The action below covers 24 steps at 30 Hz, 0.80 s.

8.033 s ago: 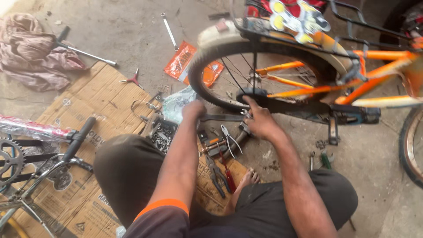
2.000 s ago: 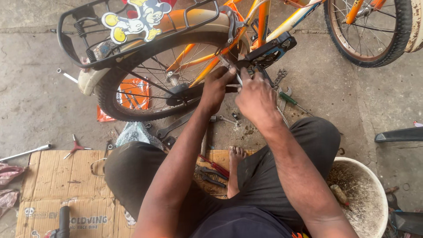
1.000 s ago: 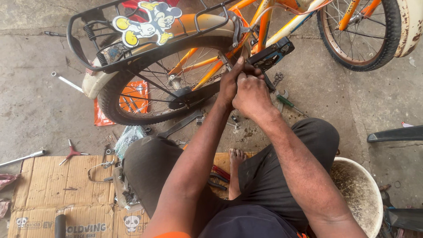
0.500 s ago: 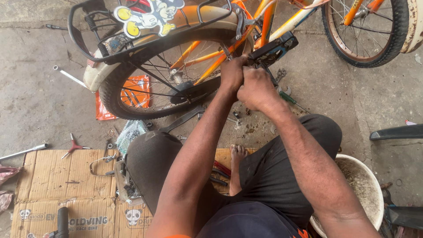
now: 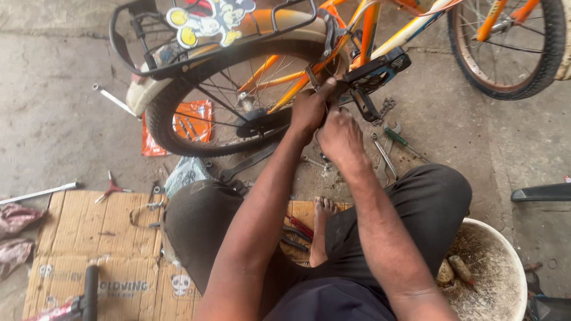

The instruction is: The person works on the rear derailleur and chain of an orange bicycle using a wrench and screwdriver. They tighten bolts on the derailleur hanger and adjust the chain tension while seated on the floor.

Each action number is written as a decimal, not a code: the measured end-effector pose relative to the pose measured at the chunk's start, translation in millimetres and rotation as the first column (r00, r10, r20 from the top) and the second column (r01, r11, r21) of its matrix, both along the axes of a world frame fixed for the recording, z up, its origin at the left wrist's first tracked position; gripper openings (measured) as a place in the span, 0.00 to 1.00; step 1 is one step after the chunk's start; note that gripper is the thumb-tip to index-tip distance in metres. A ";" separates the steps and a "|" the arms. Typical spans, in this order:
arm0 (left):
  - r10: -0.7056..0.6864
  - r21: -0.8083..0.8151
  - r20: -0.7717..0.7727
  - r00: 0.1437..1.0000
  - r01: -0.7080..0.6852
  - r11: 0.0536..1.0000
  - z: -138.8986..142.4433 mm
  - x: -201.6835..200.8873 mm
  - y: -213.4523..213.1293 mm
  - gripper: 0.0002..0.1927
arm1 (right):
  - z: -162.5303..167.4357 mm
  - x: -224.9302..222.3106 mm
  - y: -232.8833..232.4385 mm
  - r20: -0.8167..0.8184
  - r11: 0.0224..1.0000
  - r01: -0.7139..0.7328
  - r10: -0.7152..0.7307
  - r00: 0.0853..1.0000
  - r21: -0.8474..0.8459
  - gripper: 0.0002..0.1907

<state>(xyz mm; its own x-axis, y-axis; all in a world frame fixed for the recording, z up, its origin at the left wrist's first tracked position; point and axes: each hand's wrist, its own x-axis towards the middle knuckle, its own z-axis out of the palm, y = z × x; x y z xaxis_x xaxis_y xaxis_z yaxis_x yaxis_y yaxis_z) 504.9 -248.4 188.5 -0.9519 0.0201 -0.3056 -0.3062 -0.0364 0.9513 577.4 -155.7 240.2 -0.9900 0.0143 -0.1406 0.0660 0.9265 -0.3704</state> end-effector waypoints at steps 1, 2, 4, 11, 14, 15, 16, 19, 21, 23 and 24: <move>0.022 -0.132 0.047 0.999 -0.015 0.991 -1.0 4.2 -4.5 0.26 | -14.7 5.4 -0.6 -0.043 1.000 0.012 -0.013 0.999 -0.024 0.26; 0.090 -0.215 0.000 0.996 -0.088 0.973 -3.1 7.5 -8.5 0.24 | -30.9 12.9 -4.1 -0.099 0.999 0.016 -0.020 0.995 -0.045 0.24; 0.208 -0.365 -0.112 0.972 -0.235 0.901 -10.1 10.6 -15.0 0.20 | -61.6 28.9 -15.6 -0.211 0.996 0.022 -0.040 0.977 -0.089 0.21; 0.253 -0.369 -0.616 0.746 -0.557 0.744 -40.7 -4.6 -17.1 0.12 | -111.5 55.0 -61.4 0.255 0.910 0.139 -0.038 0.966 -0.392 0.16; 0.178 -0.315 -0.755 0.632 -0.587 0.746 -45.4 -13.2 -14.2 0.13 | -118.5 58.8 -60.7 0.368 0.939 -0.037 0.170 0.914 -0.341 0.14; 0.178 -0.269 -0.712 0.679 -0.498 0.824 -46.7 -14.4 -13.3 0.13 | -119.7 61.2 -59.5 0.417 0.938 -0.059 0.207 0.885 -0.340 0.13; 0.171 -0.211 -0.672 0.721 -0.408 0.888 -47.3 -17.2 -13.4 0.14 | -120.8 62.5 -58.4 0.460 0.936 -0.084 0.244 0.854 -0.341 0.13; 0.125 -0.184 -0.650 0.750 -0.314 0.931 -49.1 -24.1 -12.8 0.15 | -125.3 66.3 -53.0 0.718 0.957 -0.026 0.233 0.656 -0.288 0.13; 0.141 -0.158 -0.623 0.770 -0.300 0.941 -49.3 -27.5 -10.5 0.16 | -128.2 63.4 -46.1 0.691 0.963 -0.151 0.266 0.672 -0.224 0.22; 0.209 -0.061 -0.551 0.808 -0.288 0.956 -48.0 -29.1 -9.4 0.17 | -129.6 50.2 -37.2 0.561 0.977 -0.075 0.176 0.809 -0.199 0.20; 0.207 -0.076 -0.545 0.812 -0.294 0.953 -46.9 -29.2 -10.1 0.16 | -130.2 41.4 -31.8 0.439 0.970 0.063 0.048 0.897 -0.236 0.15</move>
